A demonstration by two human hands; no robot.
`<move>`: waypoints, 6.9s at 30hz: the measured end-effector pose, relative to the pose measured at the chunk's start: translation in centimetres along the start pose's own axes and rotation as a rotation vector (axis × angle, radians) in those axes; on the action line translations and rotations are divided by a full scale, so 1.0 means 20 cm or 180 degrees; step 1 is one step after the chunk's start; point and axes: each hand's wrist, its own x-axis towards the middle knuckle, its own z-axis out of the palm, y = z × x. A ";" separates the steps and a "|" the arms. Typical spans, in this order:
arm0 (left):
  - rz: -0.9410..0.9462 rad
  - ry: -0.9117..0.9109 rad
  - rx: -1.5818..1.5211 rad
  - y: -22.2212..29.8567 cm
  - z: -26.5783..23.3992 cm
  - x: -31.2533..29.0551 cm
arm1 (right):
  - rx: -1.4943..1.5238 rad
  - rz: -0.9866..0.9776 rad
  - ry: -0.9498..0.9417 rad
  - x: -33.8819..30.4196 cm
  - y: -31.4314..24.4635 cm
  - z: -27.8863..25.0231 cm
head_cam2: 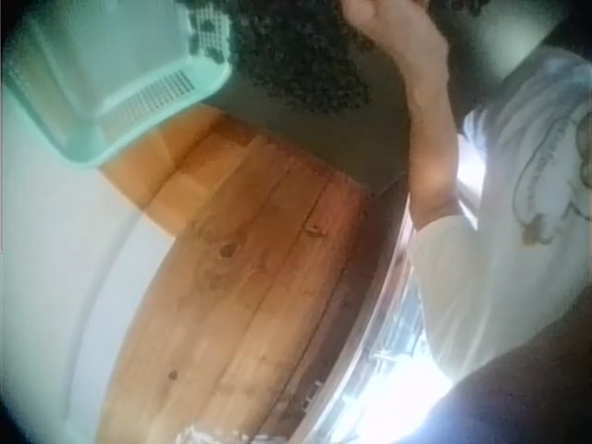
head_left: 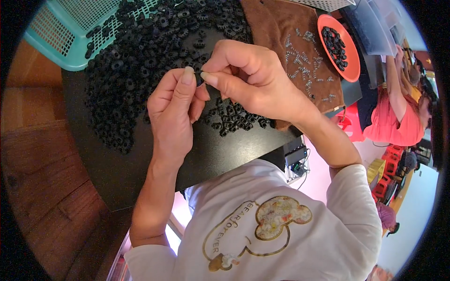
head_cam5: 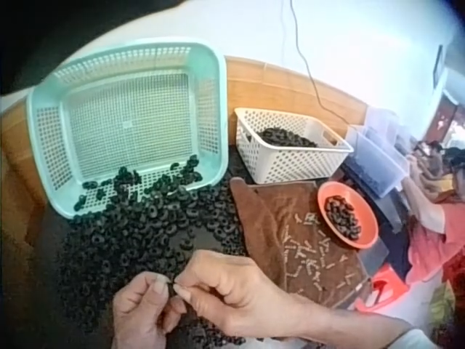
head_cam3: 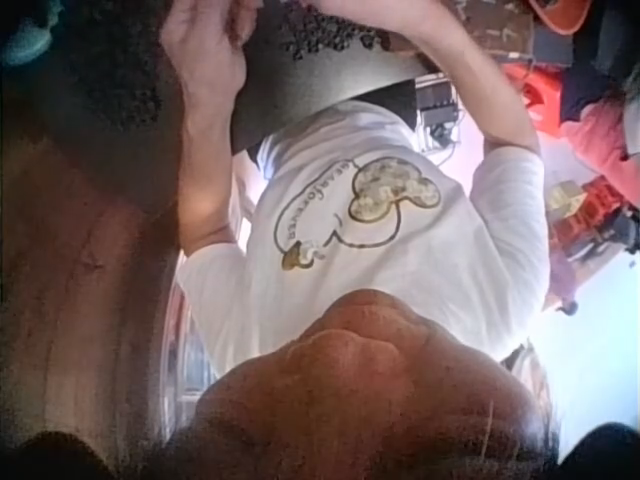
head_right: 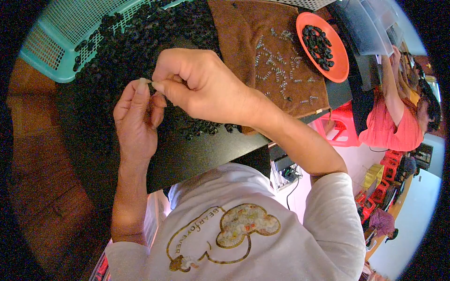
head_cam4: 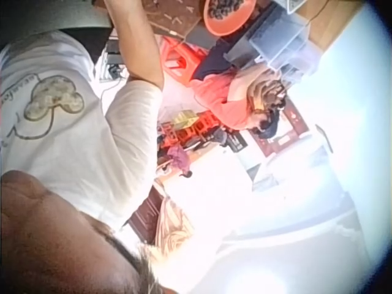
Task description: Assembling small black plastic rings with tiny metal pins by hand.
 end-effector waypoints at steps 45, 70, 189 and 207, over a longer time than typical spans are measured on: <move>-0.0437 -0.0829 -0.0178 0.05 -0.03 -0.01 | 0.1138 0.1103 -0.0386 -0.02 -0.07 -0.12; -0.0389 -0.0870 0.0108 0.02 -0.01 -0.03 | 0.1039 0.0473 -0.0633 -0.06 -0.05 -0.19; -0.0036 -0.0721 0.0222 0.03 0.06 -0.06 | 0.0558 0.0924 -0.0223 -0.05 -0.07 -0.16; -0.0406 -0.0809 0.0081 0.06 0.04 -0.06 | -0.1045 0.0224 -0.0706 -0.09 -0.14 -0.17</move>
